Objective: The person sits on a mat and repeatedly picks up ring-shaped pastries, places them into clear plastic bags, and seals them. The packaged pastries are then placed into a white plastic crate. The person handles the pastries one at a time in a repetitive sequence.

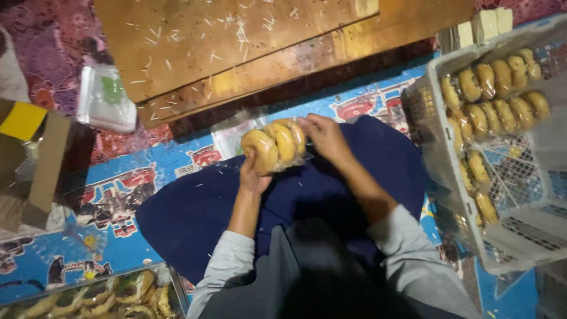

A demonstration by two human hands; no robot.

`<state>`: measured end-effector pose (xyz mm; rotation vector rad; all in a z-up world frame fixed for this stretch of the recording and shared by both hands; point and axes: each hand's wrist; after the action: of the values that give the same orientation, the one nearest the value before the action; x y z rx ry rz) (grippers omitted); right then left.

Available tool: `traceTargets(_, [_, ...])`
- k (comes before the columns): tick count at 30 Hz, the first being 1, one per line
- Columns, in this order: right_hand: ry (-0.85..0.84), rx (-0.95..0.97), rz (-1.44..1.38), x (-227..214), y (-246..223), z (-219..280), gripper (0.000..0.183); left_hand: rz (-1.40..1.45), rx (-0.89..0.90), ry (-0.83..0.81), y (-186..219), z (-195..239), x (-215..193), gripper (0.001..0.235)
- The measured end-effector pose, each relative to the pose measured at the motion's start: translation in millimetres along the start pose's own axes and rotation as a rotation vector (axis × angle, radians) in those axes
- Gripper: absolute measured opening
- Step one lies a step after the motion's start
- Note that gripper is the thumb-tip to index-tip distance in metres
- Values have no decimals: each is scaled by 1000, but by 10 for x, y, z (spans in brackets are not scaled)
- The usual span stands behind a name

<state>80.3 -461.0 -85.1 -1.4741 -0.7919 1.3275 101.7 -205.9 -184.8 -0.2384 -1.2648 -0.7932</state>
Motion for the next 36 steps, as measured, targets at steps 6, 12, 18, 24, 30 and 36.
traceTargets(6, [421, -407, 716, -697, -672, 52, 34, -198, 11, -68, 26, 82, 499, 75])
traceTargets(12, [-152, -119, 275, -499, -789, 257, 22, -252, 17, -100, -68, 132, 755, 81])
traceTargets(18, [488, -279, 653, -846, -179, 24, 88, -312, -6, -10, -68, 176, 809, 88])
traceTargets(24, [-146, -36, -508, -448, 62, 723, 68, -588, -71, -254, -573, 37, 1381, 120])
traceTargets(30, [-70, -34, -502, -1594, -327, 1273, 100, -963, -63, -420, -1576, -305, 1863, 138])
traceTargets(36, [281, 547, -465, -2862, -287, 2062, 88, -1267, 33, -756, -2411, -207, 2103, 113])
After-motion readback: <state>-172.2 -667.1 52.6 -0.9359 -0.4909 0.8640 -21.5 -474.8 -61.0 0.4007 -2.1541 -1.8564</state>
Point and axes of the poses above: each hand's wrist, its own z-axis away from the middle knuckle, its own x-axis out of the palm, y = z × x, and after that the axes turned 5 degrees about z, right-handed
